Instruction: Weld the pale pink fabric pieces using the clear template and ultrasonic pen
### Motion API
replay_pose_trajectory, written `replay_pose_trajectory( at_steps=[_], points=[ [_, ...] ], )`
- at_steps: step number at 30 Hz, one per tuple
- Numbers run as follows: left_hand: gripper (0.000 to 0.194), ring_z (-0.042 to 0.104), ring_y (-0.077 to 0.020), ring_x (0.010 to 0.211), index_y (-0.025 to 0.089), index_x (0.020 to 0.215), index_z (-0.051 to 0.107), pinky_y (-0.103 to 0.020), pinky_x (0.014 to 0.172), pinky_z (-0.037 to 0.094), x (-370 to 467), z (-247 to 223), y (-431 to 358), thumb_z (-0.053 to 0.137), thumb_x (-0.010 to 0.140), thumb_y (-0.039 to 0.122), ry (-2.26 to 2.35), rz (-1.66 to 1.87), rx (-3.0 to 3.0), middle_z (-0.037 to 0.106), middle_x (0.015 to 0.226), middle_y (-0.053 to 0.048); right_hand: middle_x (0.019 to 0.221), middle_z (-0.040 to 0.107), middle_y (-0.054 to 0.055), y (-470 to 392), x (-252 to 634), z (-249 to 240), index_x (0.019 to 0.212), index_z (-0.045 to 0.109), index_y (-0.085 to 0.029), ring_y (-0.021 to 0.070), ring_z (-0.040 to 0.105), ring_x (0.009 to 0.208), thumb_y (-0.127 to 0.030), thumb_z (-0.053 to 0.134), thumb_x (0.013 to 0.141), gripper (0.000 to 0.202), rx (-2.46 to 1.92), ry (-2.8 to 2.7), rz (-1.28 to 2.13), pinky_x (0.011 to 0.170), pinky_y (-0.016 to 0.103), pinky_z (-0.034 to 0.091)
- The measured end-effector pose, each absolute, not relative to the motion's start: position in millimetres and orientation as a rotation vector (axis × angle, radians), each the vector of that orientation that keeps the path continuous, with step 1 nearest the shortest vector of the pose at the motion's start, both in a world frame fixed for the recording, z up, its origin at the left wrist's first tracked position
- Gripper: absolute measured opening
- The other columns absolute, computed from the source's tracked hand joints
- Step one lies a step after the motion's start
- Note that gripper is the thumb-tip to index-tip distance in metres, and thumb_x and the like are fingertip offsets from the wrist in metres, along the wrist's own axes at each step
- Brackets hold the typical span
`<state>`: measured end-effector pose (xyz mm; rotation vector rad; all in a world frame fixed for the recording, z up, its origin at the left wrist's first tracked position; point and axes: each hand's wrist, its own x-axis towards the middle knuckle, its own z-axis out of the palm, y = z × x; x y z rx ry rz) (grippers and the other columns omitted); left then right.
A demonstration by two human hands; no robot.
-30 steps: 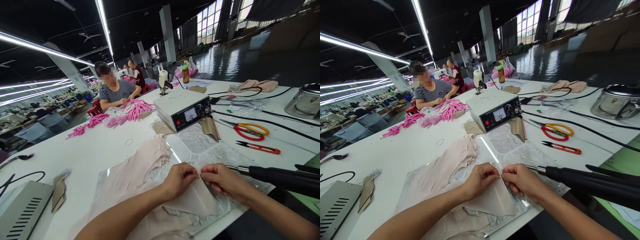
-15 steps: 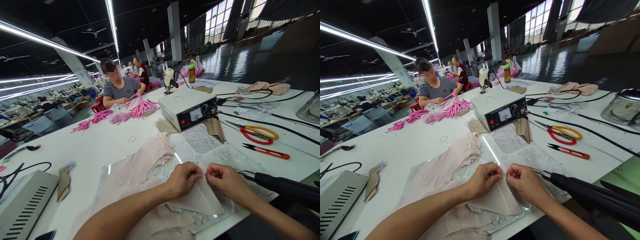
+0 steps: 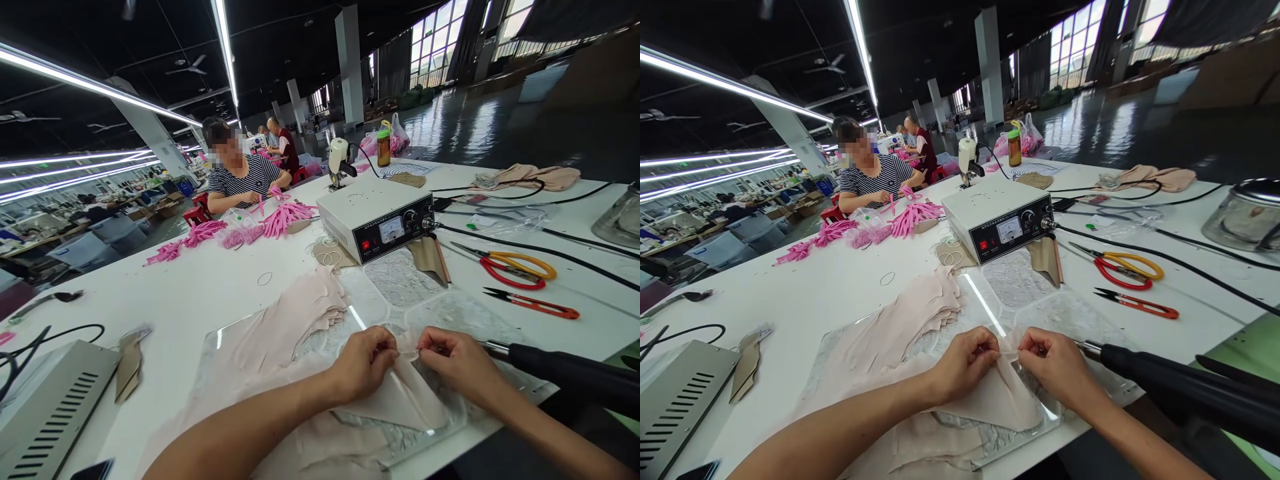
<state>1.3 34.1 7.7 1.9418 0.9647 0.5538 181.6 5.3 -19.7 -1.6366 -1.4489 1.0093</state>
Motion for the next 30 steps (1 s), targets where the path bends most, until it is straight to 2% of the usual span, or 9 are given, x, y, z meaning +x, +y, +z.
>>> replay_pose_trajectory(
  at_steps=[5,11,14,20,24,30],
  points=[
    [0.007,0.046,-0.0099,0.067,0.016,0.071,0.049,-0.022,0.062,0.036,0.9,7.9,33.4,0.049,0.077,0.012,0.952,0.563,1.954,0.052,0.071,0.001,0.047,0.042,-0.006,3.3,185.2,-23.2,0.055,0.049,-0.021,0.0097,0.036,0.045,-0.031,0.047,0.061,0.012,-1.605,-1.451,1.107,0.045,0.024,0.029],
    [0.005,0.046,-0.0097,0.066,0.015,0.072,0.051,-0.021,0.061,0.037,0.1,7.1,31.3,0.049,0.077,0.013,0.952,0.561,1.955,0.052,0.071,0.001,0.050,0.042,-0.005,4.7,184.0,-22.1,0.052,0.046,-0.020,0.0098,0.038,0.051,-0.027,0.048,0.061,0.011,-1.557,-1.490,1.058,0.049,0.023,0.032],
    [0.007,0.047,-0.0096,0.065,0.015,0.076,0.056,-0.021,0.060,0.038,2.5,7.8,31.4,0.052,0.078,0.020,0.987,0.528,1.915,0.056,0.073,0.000,0.048,0.039,-0.007,5.6,183.8,-26.1,0.056,0.045,-0.021,0.0080,0.033,0.045,-0.028,0.049,0.062,0.010,-1.527,-1.438,1.166,0.042,0.022,0.027],
    [0.026,0.053,-0.0113,0.069,0.015,0.082,0.064,-0.022,0.062,0.042,12.7,10.5,31.0,0.064,0.075,0.039,1.044,0.521,1.960,0.061,0.078,-0.002,0.047,0.036,-0.009,1.6,184.8,-28.5,0.061,0.044,-0.021,0.0060,0.028,0.038,-0.037,0.052,0.067,0.018,-1.458,-1.350,1.361,0.038,0.021,0.023],
    [0.013,0.054,-0.0109,0.071,0.015,0.079,0.066,-0.021,0.063,0.041,16.7,8.1,32.3,0.058,0.078,0.027,1.057,0.519,1.991,0.063,0.078,-0.002,0.045,0.036,-0.009,-2.0,183.7,-23.7,0.063,0.047,-0.021,0.0064,0.029,0.037,-0.037,0.052,0.070,0.018,-1.414,-1.358,1.378,0.039,0.021,0.023],
    [0.013,0.054,-0.0101,0.069,0.014,0.076,0.066,-0.019,0.061,0.041,16.8,1.2,35.2,0.053,0.077,0.018,0.992,0.563,2.003,0.063,0.074,-0.001,0.050,0.038,-0.007,-3.2,182.7,-23.7,0.062,0.049,-0.021,0.0083,0.033,0.045,-0.032,0.050,0.071,0.015,-1.434,-1.471,1.171,0.044,0.022,0.026]
  ],
)
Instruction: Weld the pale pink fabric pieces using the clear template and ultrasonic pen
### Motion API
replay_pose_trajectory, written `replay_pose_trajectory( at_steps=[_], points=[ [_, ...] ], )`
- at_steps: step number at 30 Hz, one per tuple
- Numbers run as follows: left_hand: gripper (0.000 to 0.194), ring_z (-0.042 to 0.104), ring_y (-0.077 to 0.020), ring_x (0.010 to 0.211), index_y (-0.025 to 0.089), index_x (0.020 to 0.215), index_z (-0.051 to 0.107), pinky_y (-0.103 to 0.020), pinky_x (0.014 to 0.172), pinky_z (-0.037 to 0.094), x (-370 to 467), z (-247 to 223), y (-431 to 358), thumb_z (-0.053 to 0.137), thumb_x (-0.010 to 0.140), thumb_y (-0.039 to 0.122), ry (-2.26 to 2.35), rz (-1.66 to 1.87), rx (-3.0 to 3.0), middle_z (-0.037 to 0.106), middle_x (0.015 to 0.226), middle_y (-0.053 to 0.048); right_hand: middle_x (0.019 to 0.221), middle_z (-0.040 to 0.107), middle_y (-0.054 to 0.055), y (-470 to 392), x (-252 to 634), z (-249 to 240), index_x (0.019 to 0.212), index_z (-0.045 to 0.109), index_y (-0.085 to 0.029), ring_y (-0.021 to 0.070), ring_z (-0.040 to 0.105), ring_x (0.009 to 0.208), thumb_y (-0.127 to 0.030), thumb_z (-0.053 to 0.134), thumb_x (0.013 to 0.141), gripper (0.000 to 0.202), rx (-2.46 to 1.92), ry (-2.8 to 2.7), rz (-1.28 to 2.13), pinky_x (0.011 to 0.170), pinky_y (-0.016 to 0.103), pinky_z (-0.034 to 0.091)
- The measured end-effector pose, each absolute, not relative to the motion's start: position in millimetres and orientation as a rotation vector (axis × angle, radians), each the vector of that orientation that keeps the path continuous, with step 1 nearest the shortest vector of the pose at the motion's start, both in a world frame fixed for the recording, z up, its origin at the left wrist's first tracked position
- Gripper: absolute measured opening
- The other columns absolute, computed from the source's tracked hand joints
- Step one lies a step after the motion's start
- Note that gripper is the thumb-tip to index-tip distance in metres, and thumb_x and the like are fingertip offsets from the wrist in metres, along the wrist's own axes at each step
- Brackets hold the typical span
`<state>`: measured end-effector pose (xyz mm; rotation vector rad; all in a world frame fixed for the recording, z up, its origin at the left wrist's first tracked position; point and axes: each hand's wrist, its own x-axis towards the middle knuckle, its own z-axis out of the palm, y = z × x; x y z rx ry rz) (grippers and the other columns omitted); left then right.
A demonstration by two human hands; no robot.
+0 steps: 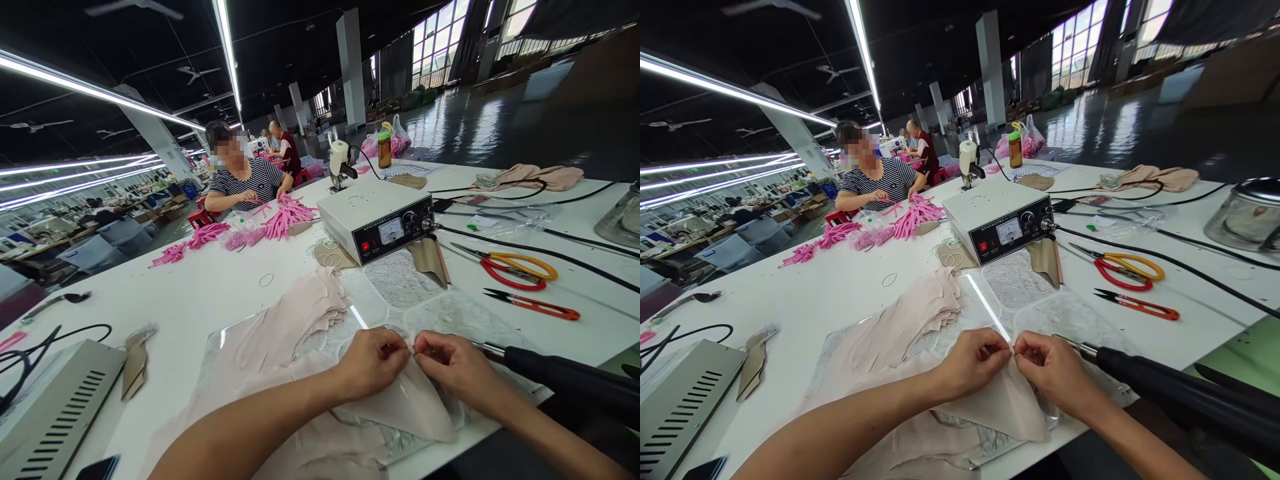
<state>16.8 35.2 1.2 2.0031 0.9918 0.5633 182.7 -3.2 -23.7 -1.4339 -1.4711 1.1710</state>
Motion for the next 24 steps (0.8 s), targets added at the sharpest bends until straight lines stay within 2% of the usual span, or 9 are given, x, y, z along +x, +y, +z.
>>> replay_pose_trajectory(
  at_steps=[5,10,12,16,24],
  points=[
    [0.012,0.053,-0.0092,0.066,0.014,0.074,0.065,-0.018,0.059,0.040,15.7,1.2,33.8,0.053,0.073,0.014,0.993,0.568,1.975,0.061,0.072,0.000,0.052,0.039,-0.006,-0.9,184.4,-26.6,0.061,0.048,-0.021,0.0107,0.037,0.053,-0.027,0.050,0.070,0.011,-1.456,-1.642,0.958,0.051,0.023,0.031],
    [0.017,0.053,-0.0096,0.065,0.014,0.078,0.065,-0.019,0.059,0.041,15.4,4.4,33.6,0.060,0.076,0.031,1.082,0.558,1.914,0.062,0.072,-0.001,0.053,0.038,-0.006,-1.4,183.2,-22.8,0.062,0.048,-0.021,0.0106,0.037,0.052,-0.027,0.048,0.073,0.013,-1.419,-1.698,0.926,0.050,0.022,0.031],
    [0.019,0.052,-0.0090,0.064,0.014,0.076,0.064,-0.019,0.061,0.041,15.2,4.1,34.1,0.058,0.079,0.032,1.060,0.573,1.939,0.062,0.070,0.000,0.052,0.037,-0.006,-2.1,183.2,-22.2,0.062,0.048,-0.021,0.0104,0.036,0.052,-0.027,0.047,0.074,0.014,-1.404,-1.718,0.920,0.049,0.022,0.031],
    [0.015,0.051,-0.0080,0.061,0.015,0.073,0.063,-0.018,0.058,0.039,13.6,2.2,34.0,0.053,0.080,0.023,0.990,0.562,1.979,0.059,0.068,0.001,0.051,0.036,-0.006,-2.9,184.3,-25.1,0.060,0.047,-0.021,0.0101,0.036,0.050,-0.025,0.047,0.073,0.014,-1.425,-1.747,0.829,0.048,0.021,0.031],
    [0.010,0.051,-0.0085,0.062,0.014,0.062,0.058,-0.018,0.058,0.039,14.1,-0.3,30.5,0.052,0.067,0.008,0.983,0.579,2.002,0.057,0.063,0.002,0.049,0.044,-0.005,-2.9,181.6,-29.0,0.055,0.040,-0.021,0.0101,0.042,0.047,-0.018,0.047,0.065,0.012,-1.537,-1.901,0.358,0.047,0.023,0.031]
  ],
)
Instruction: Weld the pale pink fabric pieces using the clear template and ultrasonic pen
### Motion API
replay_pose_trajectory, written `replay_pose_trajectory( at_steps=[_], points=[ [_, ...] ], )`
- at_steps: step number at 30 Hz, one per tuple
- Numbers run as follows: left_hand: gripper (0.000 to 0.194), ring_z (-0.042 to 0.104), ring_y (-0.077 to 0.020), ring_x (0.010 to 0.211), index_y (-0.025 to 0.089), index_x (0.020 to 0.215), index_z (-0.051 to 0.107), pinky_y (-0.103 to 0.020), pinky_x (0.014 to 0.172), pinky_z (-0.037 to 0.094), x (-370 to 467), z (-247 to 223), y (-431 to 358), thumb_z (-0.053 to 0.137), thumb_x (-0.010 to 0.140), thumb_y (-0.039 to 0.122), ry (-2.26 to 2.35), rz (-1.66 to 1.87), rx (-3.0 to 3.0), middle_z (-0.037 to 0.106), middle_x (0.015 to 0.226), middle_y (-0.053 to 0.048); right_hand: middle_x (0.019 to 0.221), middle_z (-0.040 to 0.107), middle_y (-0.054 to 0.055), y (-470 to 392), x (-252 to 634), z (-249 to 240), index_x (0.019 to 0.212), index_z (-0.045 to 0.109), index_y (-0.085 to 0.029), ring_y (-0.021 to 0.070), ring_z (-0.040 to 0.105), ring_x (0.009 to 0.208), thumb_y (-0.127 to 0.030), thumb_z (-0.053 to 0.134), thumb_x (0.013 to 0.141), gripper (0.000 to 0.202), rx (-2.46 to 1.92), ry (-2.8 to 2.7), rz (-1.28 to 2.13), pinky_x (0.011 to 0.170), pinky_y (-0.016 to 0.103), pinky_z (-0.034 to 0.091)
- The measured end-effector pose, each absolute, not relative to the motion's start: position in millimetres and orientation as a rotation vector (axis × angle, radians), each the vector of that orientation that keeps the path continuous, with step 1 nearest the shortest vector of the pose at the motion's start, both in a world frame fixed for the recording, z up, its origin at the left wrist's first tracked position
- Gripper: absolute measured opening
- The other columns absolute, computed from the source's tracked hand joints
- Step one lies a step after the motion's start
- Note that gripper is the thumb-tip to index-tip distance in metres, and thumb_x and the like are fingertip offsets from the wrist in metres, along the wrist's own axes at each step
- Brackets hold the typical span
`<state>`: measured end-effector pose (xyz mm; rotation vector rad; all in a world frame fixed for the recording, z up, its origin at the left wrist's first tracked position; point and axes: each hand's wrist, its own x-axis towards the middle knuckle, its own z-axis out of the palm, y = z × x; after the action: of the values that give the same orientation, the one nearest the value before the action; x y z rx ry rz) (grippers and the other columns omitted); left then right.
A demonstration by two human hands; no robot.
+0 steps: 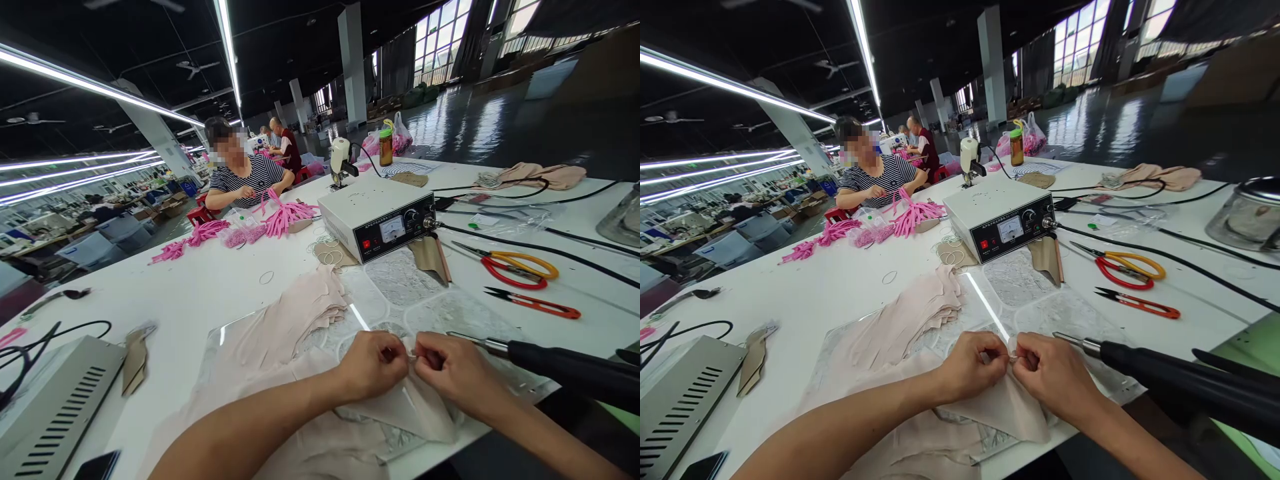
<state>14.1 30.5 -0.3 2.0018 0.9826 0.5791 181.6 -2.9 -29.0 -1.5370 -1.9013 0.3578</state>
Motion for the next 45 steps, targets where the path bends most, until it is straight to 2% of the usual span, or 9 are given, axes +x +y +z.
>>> replay_pose_trajectory(
  at_steps=[4,8,14,19,22,25,30,35,45],
  points=[
    [0.011,0.050,-0.0071,0.054,0.013,0.064,0.060,-0.018,0.054,0.039,11.7,-0.5,30.3,0.051,0.071,0.011,1.075,0.536,1.910,0.056,0.060,0.002,0.049,0.047,-0.005,-5.2,186.1,-30.4,0.056,0.042,-0.021,0.0100,0.044,0.046,-0.018,0.048,0.067,0.013,-1.557,-1.929,0.321,0.047,0.022,0.033],
    [0.025,0.058,-0.0104,0.063,0.013,0.086,0.067,-0.020,0.057,0.045,5.7,3.3,29.8,0.048,0.085,0.028,0.997,0.502,1.972,0.065,0.076,-0.003,0.057,0.057,-0.003,-8.2,193.9,-30.6,0.075,0.059,-0.022,0.0120,0.052,0.050,-0.023,0.045,0.078,0.014,-1.516,-1.902,0.420,0.050,0.023,0.041],
    [0.030,0.058,-0.0192,0.109,0.016,0.111,0.063,-0.031,0.096,0.046,-16.0,0.4,28.5,0.045,0.090,0.028,0.655,0.448,2.589,0.063,0.117,-0.010,0.110,0.063,0.007,-5.9,201.9,-38.0,0.121,0.056,-0.023,0.0148,0.064,0.068,-0.020,0.040,0.081,0.043,-1.544,-1.959,0.195,0.053,0.026,0.049],
    [0.032,0.050,-0.0216,0.121,0.021,0.119,0.057,-0.036,0.101,0.041,-40.2,-5.1,29.0,0.042,0.093,0.032,0.531,0.272,2.926,0.056,0.130,-0.006,0.119,0.060,0.008,7.8,204.4,-35.6,0.091,0.064,-0.021,0.0177,0.066,0.081,-0.015,0.038,0.081,0.028,-1.493,-2.099,0.234,0.067,0.031,0.053],
    [0.032,0.050,-0.0210,0.121,0.022,0.119,0.056,-0.035,0.100,0.040,-50.8,-2.8,27.5,0.042,0.093,0.033,0.527,0.244,2.974,0.057,0.129,-0.006,0.100,0.065,0.006,17.2,205.8,-29.5,0.083,0.058,-0.021,0.0161,0.064,0.078,-0.014,0.040,0.081,0.019,-1.437,-2.124,0.354,0.067,0.029,0.052],
    [0.032,0.048,-0.0220,0.123,0.023,0.120,0.056,-0.036,0.101,0.037,-55.8,0.9,25.1,0.042,0.093,0.034,0.517,0.183,3.006,0.054,0.131,-0.007,0.087,0.065,0.003,21.2,206.6,-27.6,0.088,0.058,-0.021,0.0151,0.062,0.072,-0.014,0.039,0.083,0.021,-1.439,-2.108,0.353,0.065,0.028,0.051],
    [0.036,0.042,-0.0213,0.129,0.019,0.124,0.053,-0.037,0.109,0.031,-48.7,5.6,27.3,0.037,0.094,0.033,0.406,0.168,3.071,0.048,0.139,-0.009,0.112,0.064,0.007,16.5,207.2,-33.2,0.106,0.063,-0.022,0.0175,0.064,0.094,-0.015,0.042,0.086,0.030,-1.275,-2.168,0.239,0.077,0.031,0.054],
    [0.036,0.040,-0.0217,0.132,0.018,0.122,0.055,-0.040,0.113,0.026,-38.4,3.0,37.5,0.036,0.095,0.032,0.231,0.081,3.080,0.050,0.137,-0.007,0.110,0.067,0.009,19.1,208.4,-45.7,0.105,0.066,-0.020,0.0213,0.061,0.104,-0.008,0.042,0.085,0.033,-1.167,-2.240,0.018,0.087,0.039,0.054],
    [0.036,0.042,-0.0204,0.130,0.020,0.124,0.055,-0.036,0.111,0.031,-28.4,1.4,46.5,0.037,0.095,0.032,0.204,0.074,3.077,0.050,0.137,-0.008,0.118,0.065,0.009,19.6,206.7,-60.1,0.113,0.064,-0.017,0.0217,0.059,0.112,0.006,0.036,0.071,0.056,-1.201,-2.241,-0.097,0.094,0.040,0.052]
  ],
)
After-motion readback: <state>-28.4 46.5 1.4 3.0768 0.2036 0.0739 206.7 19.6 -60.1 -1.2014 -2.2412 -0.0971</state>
